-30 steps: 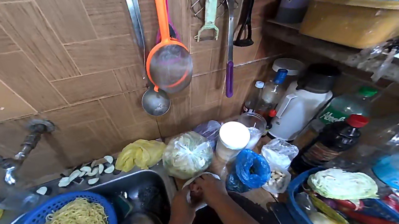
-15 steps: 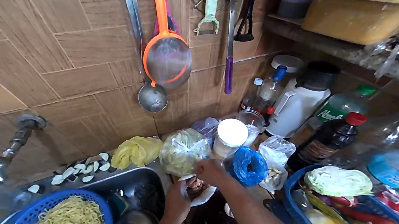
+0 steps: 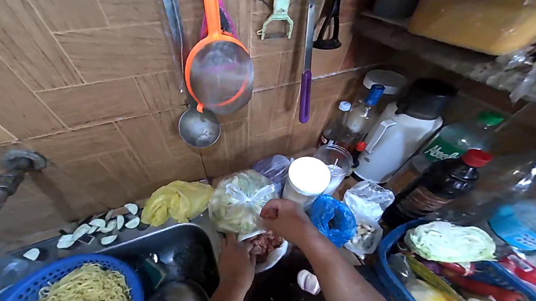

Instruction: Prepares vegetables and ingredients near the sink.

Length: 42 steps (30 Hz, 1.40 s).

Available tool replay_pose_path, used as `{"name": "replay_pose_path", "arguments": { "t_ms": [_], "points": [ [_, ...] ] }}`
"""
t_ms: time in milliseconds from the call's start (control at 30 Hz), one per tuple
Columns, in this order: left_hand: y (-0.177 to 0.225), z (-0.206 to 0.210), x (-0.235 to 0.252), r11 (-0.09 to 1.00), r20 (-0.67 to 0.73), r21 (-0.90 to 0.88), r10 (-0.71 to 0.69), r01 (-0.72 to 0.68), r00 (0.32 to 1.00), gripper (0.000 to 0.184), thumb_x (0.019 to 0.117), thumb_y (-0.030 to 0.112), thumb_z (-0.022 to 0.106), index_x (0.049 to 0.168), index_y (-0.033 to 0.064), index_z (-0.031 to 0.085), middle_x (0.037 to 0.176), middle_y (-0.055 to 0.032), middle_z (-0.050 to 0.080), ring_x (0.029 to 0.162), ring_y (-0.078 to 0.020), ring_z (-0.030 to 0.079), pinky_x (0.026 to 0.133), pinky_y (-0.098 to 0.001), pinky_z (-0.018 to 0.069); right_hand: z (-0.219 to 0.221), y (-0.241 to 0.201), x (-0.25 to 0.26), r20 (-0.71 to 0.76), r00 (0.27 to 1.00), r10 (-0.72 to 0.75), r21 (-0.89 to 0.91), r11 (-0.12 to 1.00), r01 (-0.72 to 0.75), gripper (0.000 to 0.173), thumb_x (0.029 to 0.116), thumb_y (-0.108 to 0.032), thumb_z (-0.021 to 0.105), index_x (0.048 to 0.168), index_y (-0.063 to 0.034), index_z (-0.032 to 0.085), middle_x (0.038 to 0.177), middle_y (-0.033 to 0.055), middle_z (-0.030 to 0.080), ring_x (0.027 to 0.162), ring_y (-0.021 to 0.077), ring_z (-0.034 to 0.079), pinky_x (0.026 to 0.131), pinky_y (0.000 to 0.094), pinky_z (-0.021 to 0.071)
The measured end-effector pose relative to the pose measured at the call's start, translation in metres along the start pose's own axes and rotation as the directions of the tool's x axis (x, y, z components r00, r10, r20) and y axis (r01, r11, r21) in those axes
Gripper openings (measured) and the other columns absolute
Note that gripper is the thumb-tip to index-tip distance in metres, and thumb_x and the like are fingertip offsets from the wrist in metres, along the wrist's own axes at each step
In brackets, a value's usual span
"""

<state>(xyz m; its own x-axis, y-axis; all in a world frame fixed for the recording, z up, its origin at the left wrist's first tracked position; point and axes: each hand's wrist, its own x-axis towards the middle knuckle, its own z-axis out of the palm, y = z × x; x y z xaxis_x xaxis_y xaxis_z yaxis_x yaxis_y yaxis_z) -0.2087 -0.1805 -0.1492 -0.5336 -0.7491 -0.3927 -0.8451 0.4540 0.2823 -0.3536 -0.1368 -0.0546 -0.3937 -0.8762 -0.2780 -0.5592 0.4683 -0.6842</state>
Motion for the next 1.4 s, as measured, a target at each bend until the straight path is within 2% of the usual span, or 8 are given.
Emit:
{"name": "replay_pose_path", "arguments": {
  "t_ms": [233,500,667,767,967,1133,1267,1400],
  "points": [
    [-0.022,-0.030,-0.008,0.904,-0.052,-0.414,0.096,-0.109,0.994,0.039,0.1059,0.031,0.054,0.130,0.0031,0.068,0.139,-0.0241,0.059,0.136,-0.0395,0.049,0.118,-0.0543,0.0311,-0.002,-0.001,-0.002,0.053,0.999,0.010,-0.005,1.000,-0.010,0.021,0.0932,-0.008,0.070,0.114,-0.0067,0.073,0.106,0.0138,0.073,0.099,0.0290,0.070,0.090,0.0536,0.0553],
    [-0.019,-0.038,-0.022,0.406,0.082,-0.913,0.082,0.042,0.993,0.028,0.1097,0.010,0.044,0.127,-0.0057,0.059,0.106,-0.0132,0.065,0.090,-0.0153,0.065,0.082,-0.0302,0.0558,-0.003,-0.007,-0.004,0.083,0.995,-0.059,-0.038,0.997,0.063,0.024,0.0920,-0.004,0.070,0.116,-0.0051,0.073,0.108,0.0163,0.073,0.103,0.0316,0.069,0.094,0.0552,0.0537],
    [-0.011,-0.035,-0.023,0.124,0.208,-0.971,0.027,0.203,0.978,0.026,0.1106,0.010,0.042,0.130,-0.0022,0.055,0.096,-0.0100,0.063,0.078,-0.0157,0.065,0.072,-0.0294,0.0575,-0.015,-0.017,-0.010,0.067,0.997,-0.029,-0.058,0.998,0.033,0.023,0.0931,-0.004,0.070,0.116,-0.0024,0.072,0.106,0.0189,0.072,0.099,0.0337,0.069,0.090,0.0557,0.0541],
    [-0.011,-0.037,-0.025,0.036,0.247,-0.969,0.017,0.246,0.969,0.027,0.1122,0.013,0.038,0.130,0.0007,0.055,0.094,-0.0076,0.061,0.073,-0.0132,0.063,0.067,-0.0260,0.0550,-0.026,-0.022,-0.023,0.123,0.992,-0.015,0.120,0.993,0.000,0.021,0.1018,-0.009,0.062,0.119,0.0008,0.067,0.098,0.0165,0.068,0.082,0.0244,0.067,0.079,0.0440,0.0565],
    [-0.020,-0.034,-0.036,-0.055,0.245,-0.967,0.064,0.248,0.967,0.023,0.1115,0.015,0.041,0.119,0.0020,0.058,0.088,-0.0056,0.061,0.072,-0.0131,0.063,0.068,-0.0266,0.0566,-0.036,-0.022,-0.054,0.134,0.988,-0.072,0.477,0.879,-0.001,0.011,0.1019,-0.005,0.060,0.108,-0.0001,0.067,0.092,0.0081,0.065,0.080,0.0138,0.062,0.075,0.0328,0.0537],
    [-0.016,-0.026,-0.061,-0.219,0.292,-0.928,0.074,0.302,0.953,0.026,0.1110,0.016,0.041,0.131,0.0025,0.051,0.102,-0.0125,0.063,0.093,-0.0263,0.069,0.082,-0.0446,0.0601,-0.032,-0.025,-0.084,0.338,0.923,-0.185,0.482,0.876,-0.001,0.014,0.1016,-0.005,0.056,0.111,0.0006,0.065,0.092,0.0080,0.069,0.074,0.0128,0.066,0.069,0.0307,0.0584],
    [-0.018,-0.006,-0.086,-0.004,0.290,-0.957,0.016,0.290,0.957,0.029,0.1094,0.015,0.048,0.134,0.0006,0.053,0.102,-0.0116,0.064,0.088,-0.0190,0.066,0.079,-0.0350,0.0573,0.010,-0.001,-0.088,0.553,0.832,-0.044,-0.003,0.998,0.055,0.029,0.1013,-0.006,0.059,0.128,0.0068,0.061,0.113,0.0244,0.066,0.097,0.0325,0.066,0.090,0.0518,0.0536],
    [-0.035,0.010,-0.109,0.176,0.215,-0.961,-0.009,0.213,0.977,0.020,0.1059,0.011,0.055,0.121,-0.0007,0.062,0.096,-0.0095,0.067,0.079,-0.0141,0.065,0.070,-0.0283,0.0553,0.032,0.009,-0.092,0.469,0.865,0.181,-0.340,0.940,-0.013,0.032,0.1021,-0.012,0.059,0.125,0.0097,0.063,0.128,0.0315,0.062,0.123,0.0454,0.059,0.105,0.0623,0.0447]
  ]
}}
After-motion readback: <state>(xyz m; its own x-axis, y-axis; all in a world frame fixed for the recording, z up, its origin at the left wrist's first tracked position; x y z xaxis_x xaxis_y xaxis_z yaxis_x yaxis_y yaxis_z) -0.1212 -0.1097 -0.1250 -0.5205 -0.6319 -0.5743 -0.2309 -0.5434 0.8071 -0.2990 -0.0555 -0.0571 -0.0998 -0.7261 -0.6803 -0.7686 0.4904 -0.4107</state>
